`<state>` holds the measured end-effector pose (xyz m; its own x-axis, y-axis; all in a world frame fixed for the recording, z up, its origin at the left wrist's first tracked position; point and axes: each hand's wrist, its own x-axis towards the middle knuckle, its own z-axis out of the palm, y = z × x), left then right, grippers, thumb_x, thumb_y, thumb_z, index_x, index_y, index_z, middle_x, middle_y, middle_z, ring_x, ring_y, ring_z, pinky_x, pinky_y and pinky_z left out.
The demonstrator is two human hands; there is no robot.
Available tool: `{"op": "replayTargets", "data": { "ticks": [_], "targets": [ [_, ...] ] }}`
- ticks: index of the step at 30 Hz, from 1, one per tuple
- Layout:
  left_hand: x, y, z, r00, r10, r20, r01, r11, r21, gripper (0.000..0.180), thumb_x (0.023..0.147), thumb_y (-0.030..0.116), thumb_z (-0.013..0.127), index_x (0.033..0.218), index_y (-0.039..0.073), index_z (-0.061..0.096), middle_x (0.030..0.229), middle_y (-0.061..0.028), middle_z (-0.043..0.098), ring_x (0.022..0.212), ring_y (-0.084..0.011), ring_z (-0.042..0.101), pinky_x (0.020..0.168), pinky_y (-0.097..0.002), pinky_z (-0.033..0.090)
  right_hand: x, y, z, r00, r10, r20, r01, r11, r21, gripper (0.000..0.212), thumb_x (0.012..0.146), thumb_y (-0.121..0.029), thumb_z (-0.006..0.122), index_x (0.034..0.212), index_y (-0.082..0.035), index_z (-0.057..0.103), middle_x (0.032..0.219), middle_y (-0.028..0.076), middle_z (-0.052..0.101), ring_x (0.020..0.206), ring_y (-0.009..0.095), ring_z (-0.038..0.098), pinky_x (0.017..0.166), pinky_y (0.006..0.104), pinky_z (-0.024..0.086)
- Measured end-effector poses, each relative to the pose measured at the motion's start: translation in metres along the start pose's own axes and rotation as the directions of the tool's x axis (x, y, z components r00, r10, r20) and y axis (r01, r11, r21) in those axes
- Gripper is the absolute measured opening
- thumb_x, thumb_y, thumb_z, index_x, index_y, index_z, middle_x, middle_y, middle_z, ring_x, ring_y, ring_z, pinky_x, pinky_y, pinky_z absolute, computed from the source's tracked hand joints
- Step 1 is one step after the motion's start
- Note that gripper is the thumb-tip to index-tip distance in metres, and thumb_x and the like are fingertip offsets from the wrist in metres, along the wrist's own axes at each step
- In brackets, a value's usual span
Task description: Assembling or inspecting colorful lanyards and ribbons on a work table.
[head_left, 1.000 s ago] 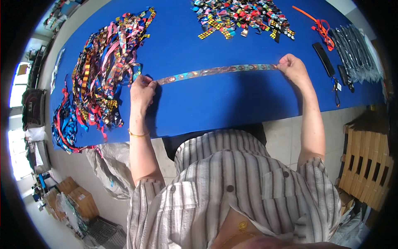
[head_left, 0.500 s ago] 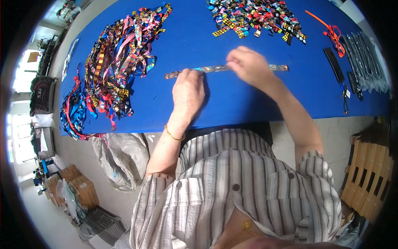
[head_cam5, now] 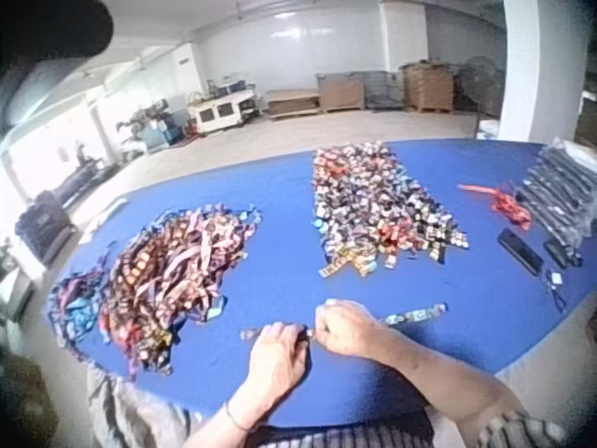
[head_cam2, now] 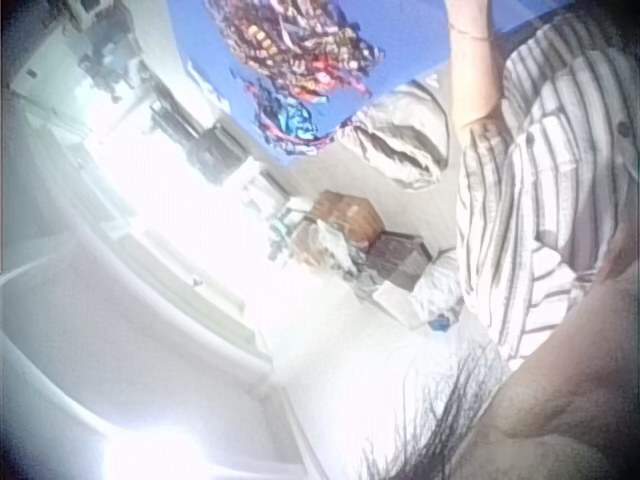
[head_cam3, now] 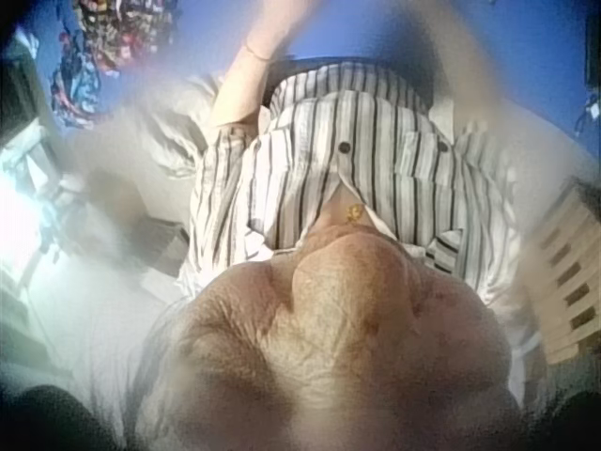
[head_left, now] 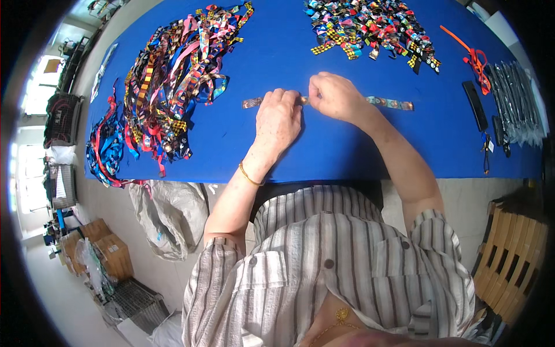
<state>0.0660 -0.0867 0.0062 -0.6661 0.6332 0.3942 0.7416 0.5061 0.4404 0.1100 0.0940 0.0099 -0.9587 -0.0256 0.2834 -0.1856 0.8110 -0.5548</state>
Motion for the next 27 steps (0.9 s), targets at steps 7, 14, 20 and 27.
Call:
{"op": "replayTargets", "data": {
  "ticks": [7, 14, 20, 27],
  "targets": [
    [0.024, -0.008, 0.008, 0.998, 0.05, 0.025, -0.042, 0.966, -0.255, 0.017, 0.088, 0.011, 0.067, 0.101, 0.001, 0.067, 0.086, -0.0102, 0.07, 0.08, -0.0248, 0.065, 0.072, -0.0332, 0.051, 0.003, 0.016, -0.018, 0.945, 0.213, 0.248, -0.327, 0.604, 0.726, 0.01, 0.091, -0.011, 0.065, 0.091, -0.004, 0.059, 0.081, 0.002, 0.063, 0.072, 0.009, 0.058, 0.064, 0.0247, 0.048],
    [0.066, -0.009, 0.009, 0.895, -0.08, 0.44, 0.447, 0.157, -0.881, 0.012, 0.094, 0.012, 0.064, 0.099, 0.001, 0.063, 0.083, -0.0064, 0.07, 0.071, -0.0102, 0.064, 0.063, -0.0217, 0.049, 0.014, 0.027, -0.03, 0.962, 0.197, 0.191, -0.226, 0.17, 0.959, 0.017, 0.089, -0.014, 0.07, 0.101, -0.007, 0.059, 0.086, 0.003, 0.067, 0.074, 0.009, 0.063, 0.071, 0.0216, 0.046],
    [0.077, -0.01, 0.024, 0.891, -0.158, 0.425, 0.421, -0.062, -0.905, 0.009, 0.095, 0.011, 0.062, 0.095, 0.002, 0.062, 0.079, -0.0077, 0.068, 0.065, -0.013, 0.064, 0.06, -0.0227, 0.05, 0.02, 0.037, -0.014, 0.942, 0.333, -0.029, -0.058, 0.248, 0.967, 0.016, 0.091, -0.011, 0.068, 0.102, -0.003, 0.058, 0.089, 0.004, 0.066, 0.076, 0.01, 0.062, 0.07, 0.0225, 0.048],
    [0.071, -0.015, 0.035, 0.874, -0.144, 0.464, 0.454, -0.095, -0.886, 0.009, 0.095, 0.009, 0.061, 0.095, 0.0, 0.061, 0.075, -0.0082, 0.065, 0.053, -0.0128, 0.057, 0.051, -0.021, 0.046, 0.013, 0.027, -0.013, 0.909, 0.413, -0.053, -0.077, 0.291, 0.954, 0.013, 0.092, -0.005, 0.064, 0.101, 0.0, 0.057, 0.088, 0.007, 0.066, 0.078, 0.012, 0.064, 0.071, 0.0247, 0.051]
  ]
}}
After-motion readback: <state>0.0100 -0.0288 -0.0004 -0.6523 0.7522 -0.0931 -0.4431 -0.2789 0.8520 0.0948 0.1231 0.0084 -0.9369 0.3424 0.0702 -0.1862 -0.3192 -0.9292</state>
